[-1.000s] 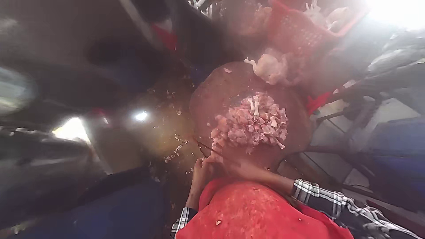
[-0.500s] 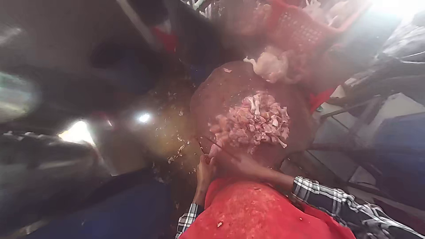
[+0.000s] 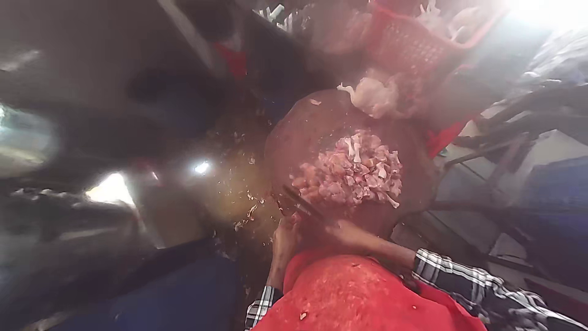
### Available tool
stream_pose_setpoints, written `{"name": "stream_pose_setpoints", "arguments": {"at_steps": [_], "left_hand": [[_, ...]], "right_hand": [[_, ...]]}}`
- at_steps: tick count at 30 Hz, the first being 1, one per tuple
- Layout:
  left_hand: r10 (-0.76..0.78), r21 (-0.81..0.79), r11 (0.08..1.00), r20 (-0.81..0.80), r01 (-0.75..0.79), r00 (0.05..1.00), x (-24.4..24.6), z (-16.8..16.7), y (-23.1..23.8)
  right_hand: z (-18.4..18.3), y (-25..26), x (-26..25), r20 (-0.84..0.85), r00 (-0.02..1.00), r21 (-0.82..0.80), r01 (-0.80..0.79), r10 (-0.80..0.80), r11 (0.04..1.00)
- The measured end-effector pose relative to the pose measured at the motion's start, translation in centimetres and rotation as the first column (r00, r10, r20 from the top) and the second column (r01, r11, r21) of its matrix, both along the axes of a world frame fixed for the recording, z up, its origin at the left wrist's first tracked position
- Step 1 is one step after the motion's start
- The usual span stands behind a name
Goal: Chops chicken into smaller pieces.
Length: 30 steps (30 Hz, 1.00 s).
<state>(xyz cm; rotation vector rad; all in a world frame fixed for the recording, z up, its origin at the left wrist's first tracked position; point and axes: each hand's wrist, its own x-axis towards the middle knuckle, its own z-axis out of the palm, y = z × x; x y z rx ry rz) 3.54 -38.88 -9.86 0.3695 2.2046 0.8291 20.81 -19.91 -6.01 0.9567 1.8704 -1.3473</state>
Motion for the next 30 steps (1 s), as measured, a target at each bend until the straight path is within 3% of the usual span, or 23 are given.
{"name": "stream_pose_setpoints", "arguments": {"at_steps": [1,3,4,5,8,10,13,17,21,23,25,26,27,30], "left_hand": [[0.037,0.185,0.981,0.108,-0.057,0.993,-0.1,0.2,-0.2],[0.088,0.53,0.798,0.37,-0.288,0.925,0.1,1.0,-0.1],[0.106,0.571,0.748,0.399,-0.337,0.911,0.4,1.7,0.0],[0.117,0.566,0.755,0.381,-0.332,0.917,0.7,2.3,0.0],[-0.043,0.422,0.904,0.245,-0.066,0.969,1.9,3.0,-0.2],[-0.231,0.333,0.926,0.131,0.177,0.964,2.7,1.9,0.4],[-0.442,0.294,0.862,0.039,0.413,0.896,3.3,0.8,4.1],[-0.614,0.36,0.74,0.014,0.568,0.789,3.3,1.3,13.8],[-0.73,0.464,0.615,0.03,0.637,0.683,2.7,3.6,21.0],[-0.66,0.485,0.641,-0.047,0.594,0.75,0.7,4.4,22.3],[-0.417,0.451,0.764,-0.203,0.462,0.886,-3.0,3.2,22.0],[-0.267,0.416,0.82,-0.33,0.393,0.906,-5.2,1.1,21.4],[-0.162,0.348,0.873,-0.452,0.34,0.877,-7.2,-1.3,20.4],[-0.109,0.198,0.938,-0.608,0.284,0.786,-10.7,-7.1,18.8]], "right_hand": [[0.5,-0.3,0.2,-0.04,0.999,0.1,0.012,-0.008,0.995],[1.5,-0.9,0.0,-0.134,0.991,0.192,0.025,0.001,0.981],[1.9,-1.2,-0.2,-0.17,0.985,0.152,0.037,-0.011,0.988],[2.0,-1.3,-0.6,-0.192,0.981,0.066,0.044,-0.03,0.997],[-0.7,-1.2,-1.7,-0.106,0.994,-0.172,-0.009,-0.009,0.985],[-2.0,-1.0,-1.4,-0.042,0.993,-0.262,0.1,-0.115,0.96],[-1.8,-0.2,0.5,0.03,0.929,-0.258,0.363,-0.368,0.895],[-1.3,5.2,3.4,-0.082,0.863,-0.114,0.488,-0.498,0.865],[1.8,9.6,6.3,-0.146,0.712,-0.246,0.646,-0.687,0.722],[2.5,10.7,8.3,-0.135,0.623,-0.414,0.671,-0.771,0.615],[1.6,11.4,10.6,-0.123,0.561,-0.555,0.645,-0.819,0.525],[1.0,11.5,11.7,-0.111,0.535,-0.602,0.635,-0.838,0.485],[0.9,11.5,12.8,-0.094,0.506,-0.631,0.636,-0.857,0.445],[2.2,12.2,14.6,-0.116,0.42,-0.59,0.7,-0.9,0.403]]}}
